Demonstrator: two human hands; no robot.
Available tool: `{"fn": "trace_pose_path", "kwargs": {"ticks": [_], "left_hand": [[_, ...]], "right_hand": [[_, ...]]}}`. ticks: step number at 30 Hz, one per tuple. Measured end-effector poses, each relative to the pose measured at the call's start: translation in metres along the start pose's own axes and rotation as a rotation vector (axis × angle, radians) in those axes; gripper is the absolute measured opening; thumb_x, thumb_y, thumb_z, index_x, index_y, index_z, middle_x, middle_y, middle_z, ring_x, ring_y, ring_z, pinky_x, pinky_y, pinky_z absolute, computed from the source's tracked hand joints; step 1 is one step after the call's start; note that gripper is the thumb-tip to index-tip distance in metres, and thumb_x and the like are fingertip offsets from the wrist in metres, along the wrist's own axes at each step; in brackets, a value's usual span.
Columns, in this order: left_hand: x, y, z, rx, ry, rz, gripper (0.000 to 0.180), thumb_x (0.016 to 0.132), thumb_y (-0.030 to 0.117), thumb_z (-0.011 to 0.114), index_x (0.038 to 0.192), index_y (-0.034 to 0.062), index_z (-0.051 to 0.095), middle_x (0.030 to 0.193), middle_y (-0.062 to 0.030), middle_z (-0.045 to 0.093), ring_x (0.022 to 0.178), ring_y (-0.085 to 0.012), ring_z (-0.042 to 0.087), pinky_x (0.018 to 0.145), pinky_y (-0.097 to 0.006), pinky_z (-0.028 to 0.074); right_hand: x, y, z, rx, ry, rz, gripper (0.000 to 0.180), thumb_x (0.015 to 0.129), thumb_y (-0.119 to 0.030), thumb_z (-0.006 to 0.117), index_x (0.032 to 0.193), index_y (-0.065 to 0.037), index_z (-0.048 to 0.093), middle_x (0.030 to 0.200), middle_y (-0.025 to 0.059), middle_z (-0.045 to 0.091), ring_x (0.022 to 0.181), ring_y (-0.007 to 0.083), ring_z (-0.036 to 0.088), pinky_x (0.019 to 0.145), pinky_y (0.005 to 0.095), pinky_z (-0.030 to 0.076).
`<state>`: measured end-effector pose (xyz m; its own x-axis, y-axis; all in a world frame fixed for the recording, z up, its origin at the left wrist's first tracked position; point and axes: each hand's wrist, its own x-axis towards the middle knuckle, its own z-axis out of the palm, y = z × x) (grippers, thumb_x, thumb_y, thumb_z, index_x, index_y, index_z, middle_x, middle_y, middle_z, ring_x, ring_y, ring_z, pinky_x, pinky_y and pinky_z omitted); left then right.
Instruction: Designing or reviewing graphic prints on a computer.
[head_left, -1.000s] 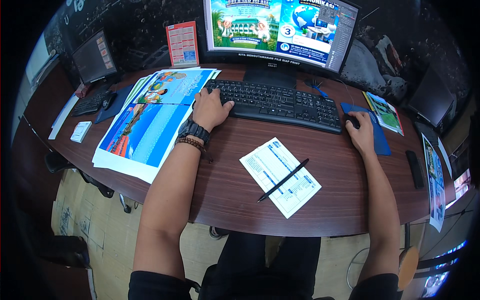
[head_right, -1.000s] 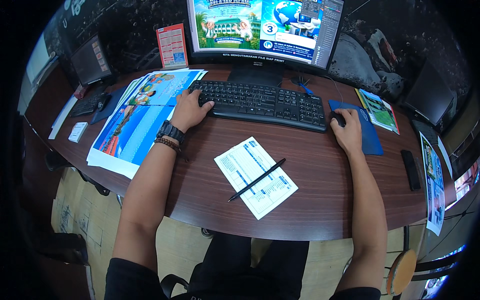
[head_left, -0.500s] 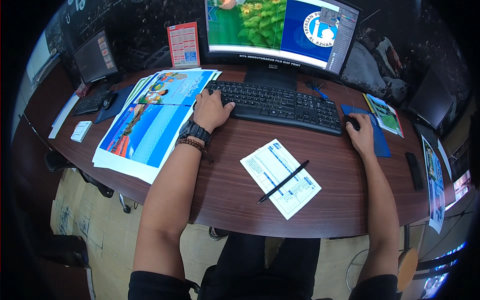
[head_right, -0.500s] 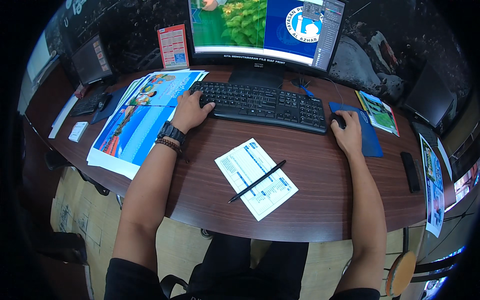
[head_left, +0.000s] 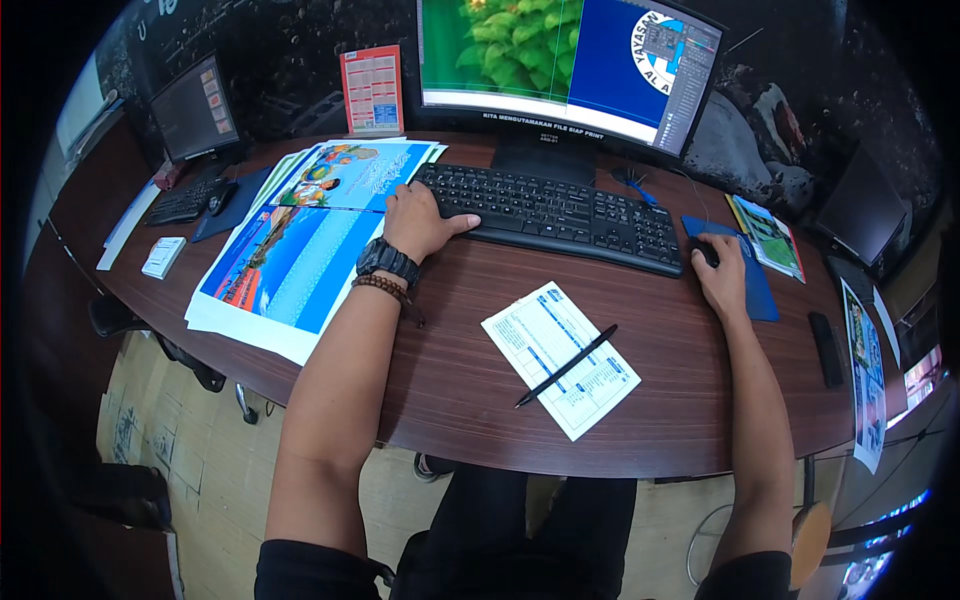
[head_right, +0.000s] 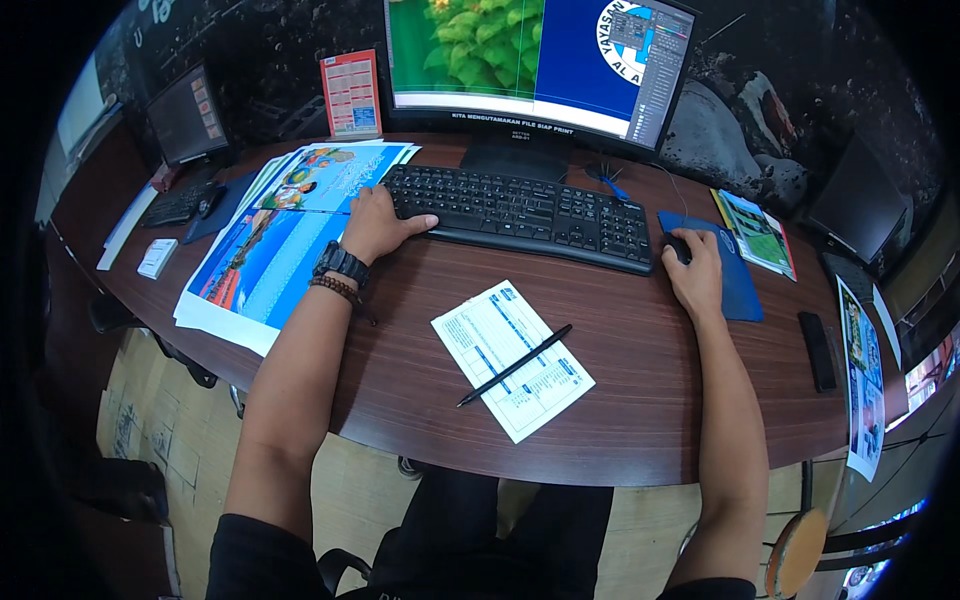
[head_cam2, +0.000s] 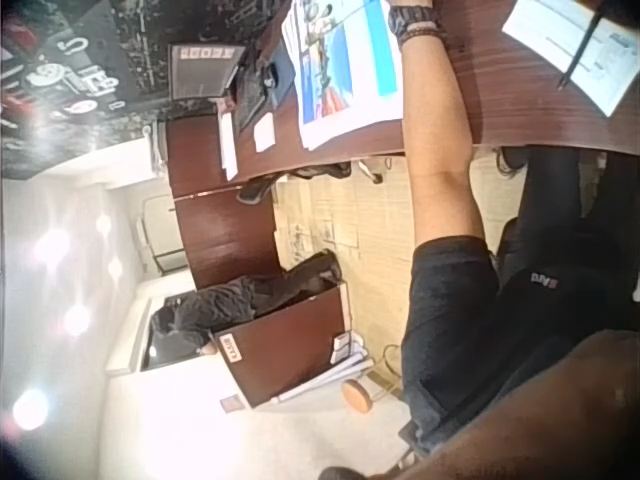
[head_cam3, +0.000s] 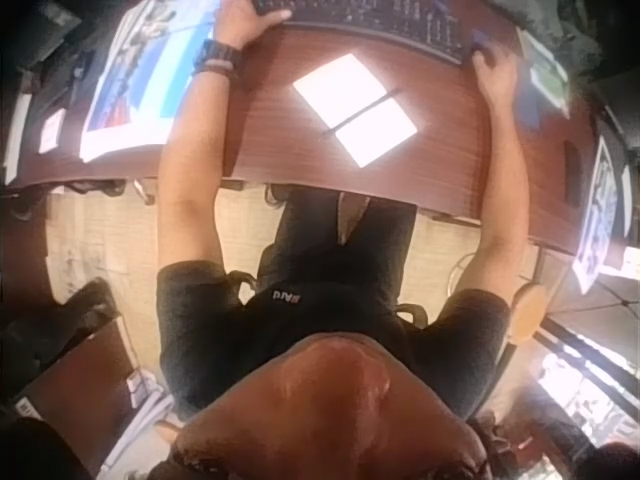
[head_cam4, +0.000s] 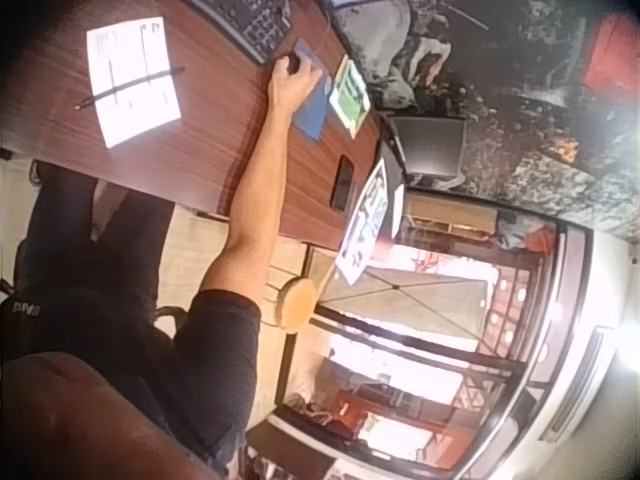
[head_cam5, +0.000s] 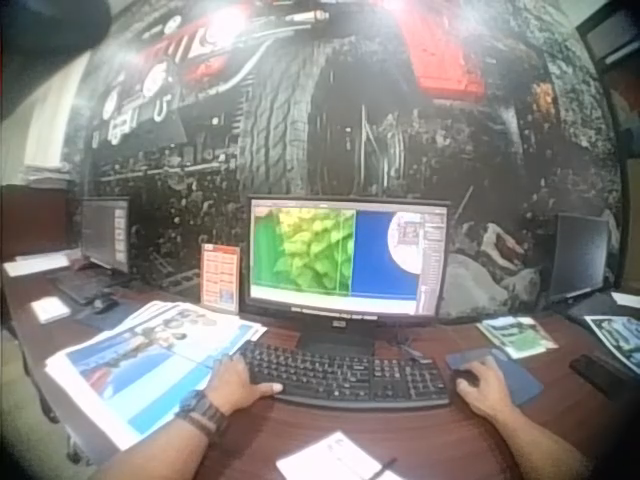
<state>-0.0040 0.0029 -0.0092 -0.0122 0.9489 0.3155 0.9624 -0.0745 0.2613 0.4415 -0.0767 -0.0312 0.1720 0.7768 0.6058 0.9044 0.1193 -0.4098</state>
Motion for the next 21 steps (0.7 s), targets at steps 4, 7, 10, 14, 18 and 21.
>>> {"fn": "trace_pose_path", "kwargs": {"ticks": [4, 7, 10, 14, 18, 21], "left_hand": [[0.0003, 0.0011, 0.0004, 0.05, 0.027, 0.016, 0.096, 0.067, 0.072, 0.075, 0.109, -0.0141, 0.062, 0.112, -0.0273, 0.061, 0.109, -0.0398, 0.056, 0.095, -0.046, 0.047], [0.0016, -0.0005, 0.0011, 0.068, 0.018, 0.032, 0.092, 0.068, 0.072, 0.075, 0.102, -0.0127, 0.066, 0.108, -0.0273, 0.063, 0.108, -0.0399, 0.056, 0.093, -0.046, 0.047], [0.0, 0.001, 0.0, 0.059, 0.018, 0.027, 0.089, 0.068, 0.071, 0.075, 0.099, -0.0118, 0.069, 0.107, -0.0278, 0.063, 0.108, -0.0402, 0.055, 0.093, -0.046, 0.047], [-0.002, 0.0033, -0.0017, 0.043, 0.019, 0.008, 0.088, 0.068, 0.071, 0.075, 0.099, -0.0115, 0.069, 0.109, -0.0287, 0.061, 0.108, -0.0406, 0.055, 0.094, -0.046, 0.047], [-0.0011, 0.0012, -0.0004, 0.037, 0.025, 0.005, 0.088, 0.068, 0.07, 0.076, 0.099, -0.0114, 0.069, 0.111, -0.0292, 0.06, 0.108, -0.0409, 0.055, 0.094, -0.046, 0.047], [-0.0008, 0.001, 0.0006, 0.045, 0.031, 0.012, 0.087, 0.068, 0.07, 0.076, 0.1, -0.0111, 0.069, 0.111, -0.0295, 0.06, 0.108, -0.041, 0.055, 0.094, -0.046, 0.048]], "right_hand": [[0.0002, 0.0004, -0.0001, -0.004, -0.004, 0.009, 0.033, 0.083, -0.023, 0.066, 0.11, -0.005, 0.069, 0.113, 0.0162, 0.058, 0.109, 0.0341, 0.059, 0.096, 0.0398, 0.045], [0.0001, -0.0008, -0.0007, -0.004, -0.007, 0.01, 0.033, 0.083, -0.023, 0.066, 0.11, -0.005, 0.069, 0.114, 0.0157, 0.058, 0.109, 0.0337, 0.058, 0.096, 0.0397, 0.045], [0.0001, -0.0004, -0.0009, -0.005, -0.011, 0.023, 0.033, 0.082, -0.023, 0.065, 0.11, -0.005, 0.069, 0.114, 0.0156, 0.058, 0.11, 0.0335, 0.058, 0.096, 0.0396, 0.045], [0.0005, -0.0001, -0.0015, -0.009, -0.019, 0.027, 0.033, 0.082, -0.023, 0.065, 0.11, -0.005, 0.069, 0.115, 0.0159, 0.058, 0.11, 0.0336, 0.058, 0.096, 0.0395, 0.045], [0.0006, -0.0002, -0.0007, -0.006, -0.013, 0.024, 0.033, 0.082, -0.022, 0.065, 0.11, -0.005, 0.069, 0.114, 0.0165, 0.058, 0.109, 0.0339, 0.058, 0.096, 0.0395, 0.045], [0.0007, -0.0006, -0.0015, 0.0, -0.01, 0.013, 0.033, 0.081, -0.022, 0.066, 0.109, -0.004, 0.069, 0.113, 0.0166, 0.058, 0.109, 0.0339, 0.058, 0.096, 0.0395, 0.046]]}}
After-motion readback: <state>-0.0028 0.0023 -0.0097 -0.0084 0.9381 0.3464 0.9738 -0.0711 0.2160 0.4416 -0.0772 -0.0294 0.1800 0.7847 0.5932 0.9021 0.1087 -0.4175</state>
